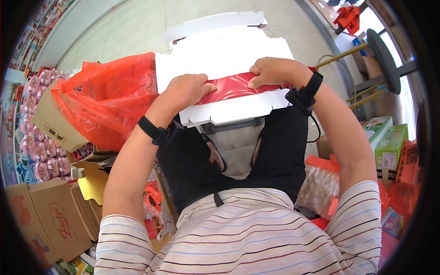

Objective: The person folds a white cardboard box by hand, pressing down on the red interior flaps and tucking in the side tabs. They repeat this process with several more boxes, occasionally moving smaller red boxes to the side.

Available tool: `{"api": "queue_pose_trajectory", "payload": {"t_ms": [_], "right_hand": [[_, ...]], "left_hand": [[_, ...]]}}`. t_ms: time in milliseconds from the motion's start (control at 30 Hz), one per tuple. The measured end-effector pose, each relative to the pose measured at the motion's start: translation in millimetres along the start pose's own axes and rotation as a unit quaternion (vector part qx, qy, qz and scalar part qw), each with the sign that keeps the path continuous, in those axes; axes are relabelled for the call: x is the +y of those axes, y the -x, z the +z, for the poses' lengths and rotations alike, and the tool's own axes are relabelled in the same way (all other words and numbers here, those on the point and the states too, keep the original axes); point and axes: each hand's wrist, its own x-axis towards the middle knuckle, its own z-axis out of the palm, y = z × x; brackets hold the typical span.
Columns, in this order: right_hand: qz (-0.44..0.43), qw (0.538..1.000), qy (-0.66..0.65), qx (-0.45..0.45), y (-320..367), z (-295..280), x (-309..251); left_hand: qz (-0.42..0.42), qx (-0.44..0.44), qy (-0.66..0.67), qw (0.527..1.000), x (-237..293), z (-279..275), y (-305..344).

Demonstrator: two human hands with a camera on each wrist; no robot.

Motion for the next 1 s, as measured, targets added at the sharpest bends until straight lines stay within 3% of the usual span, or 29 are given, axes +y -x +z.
{"api": "queue_pose_trajectory", "payload": {"t_ms": [267, 367, 433, 533, 633, 733, 800, 1000], "right_hand": [[0.041, 0.999, -0.011, 0.005, 5.7, -2.0, -11.0], [-0.014, 0.999, 0.013, 0.032, -7.0, 8.6, 6.6], [0.007, 0.998, 0.039, 0.041, -7.6, 10.0, 3.0], [0.026, 0.994, 0.054, 0.087, 2.0, 11.7, -3.9], [-0.007, 0.972, 0.111, 0.208, 5.8, 30.1, 1.2], [-0.108, 0.932, 0.150, 0.312, 11.0, 45.1, 4.9], [-0.188, 0.903, 0.140, 0.359, 13.5, 55.4, 5.2], [-0.202, 0.897, 0.156, 0.361, 22.3, 73.6, 3.5]], "left_hand": [[0.007, 0.016, 0.004, 1.000, -2.4, 3.3, -0.1], [0.005, 0.016, -0.001, 1.000, -2.3, 3.2, -0.6], [0.000, 0.015, -0.006, 1.000, 0.0, 1.8, -0.1], [-0.054, 0.014, 0.000, 0.998, 12.8, -4.6, 5.3], [0.046, 0.157, -0.061, 0.985, 14.3, 5.9, 16.6], [0.125, 0.205, -0.113, 0.964, 17.0, 16.9, 21.4], [0.147, 0.215, -0.119, 0.958, 15.5, 19.3, 26.8], [0.167, 0.159, -0.190, 0.954, 19.6, 13.3, 27.8]]}}
